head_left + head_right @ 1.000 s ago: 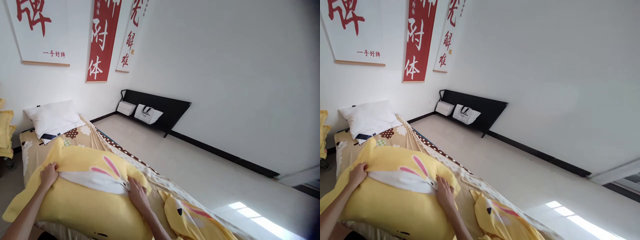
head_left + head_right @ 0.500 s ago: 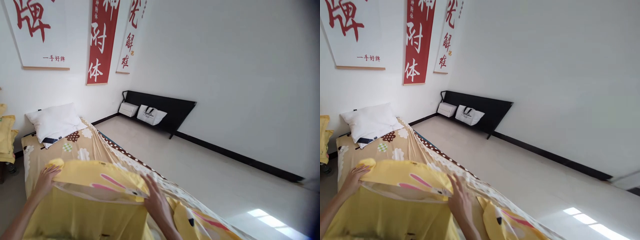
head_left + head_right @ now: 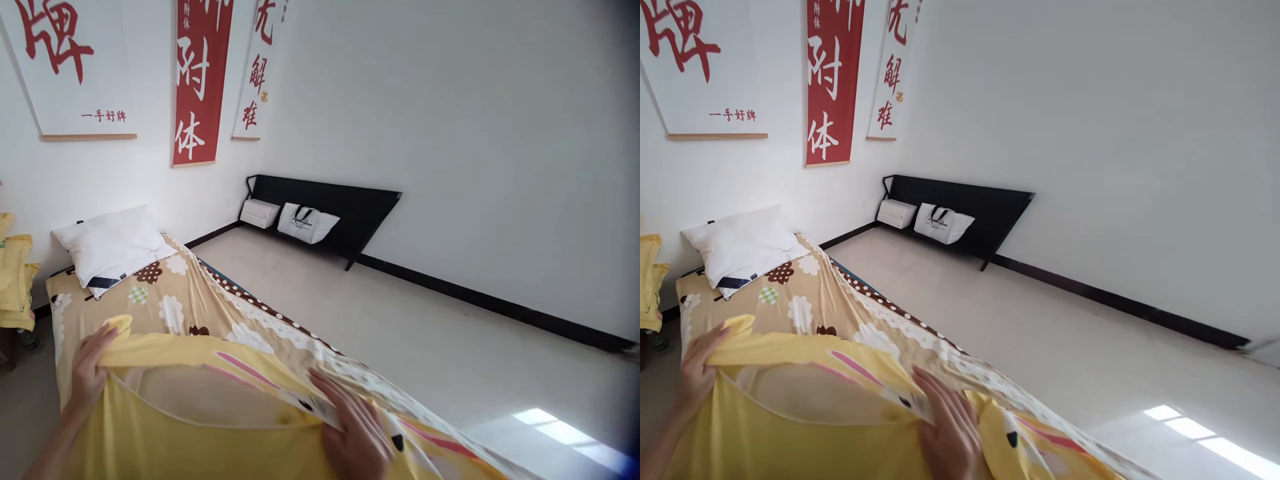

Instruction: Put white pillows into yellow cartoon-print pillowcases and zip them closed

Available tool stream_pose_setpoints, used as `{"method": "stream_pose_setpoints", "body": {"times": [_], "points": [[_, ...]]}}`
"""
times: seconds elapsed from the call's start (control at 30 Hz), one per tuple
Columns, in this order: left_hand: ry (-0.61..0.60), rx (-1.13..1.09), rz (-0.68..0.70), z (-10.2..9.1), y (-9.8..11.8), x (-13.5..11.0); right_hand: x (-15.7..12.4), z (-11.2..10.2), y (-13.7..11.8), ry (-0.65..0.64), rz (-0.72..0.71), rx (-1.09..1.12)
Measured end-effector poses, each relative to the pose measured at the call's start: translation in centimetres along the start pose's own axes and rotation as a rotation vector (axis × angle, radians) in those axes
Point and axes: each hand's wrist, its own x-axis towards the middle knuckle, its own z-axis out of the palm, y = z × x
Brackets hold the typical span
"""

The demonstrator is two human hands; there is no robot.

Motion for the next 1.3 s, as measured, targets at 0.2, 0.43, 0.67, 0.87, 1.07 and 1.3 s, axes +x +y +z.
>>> {"method": "stream_pose_setpoints", "body": {"times": [0.2, 0.43, 0.67, 0.87, 1.07, 1.3], "points": [[-0.569, 0.048, 0.117, 0.3, -1.3, -2.0, -1.7, 2.0, 1.1, -0.376, -0.101, 0.044], [-0.417, 0.069, 0.008, -0.7, -0.7, 0.9, 0.8, 1.2, 2.2, -0.201, -0.128, -0.069], [-0.214, 0.094, 0.049, -2.2, 4.0, 2.2, 1.8, -1.0, 2.5, -0.074, -0.111, -0.026], [-0.027, 0.166, 0.006, -4.9, 7.0, 4.3, 3.8, -2.9, 2.6, -0.016, -0.203, 0.019], [0.005, 0.196, -0.051, -6.3, 8.4, 11.4, 9.0, -4.0, 3.1, 0.05, -0.25, 0.032], [-0.005, 0.123, -0.082, -6.5, 9.7, 18.5, 15.8, -3.4, 3.2, 0.166, 0.186, 0.259]]}}
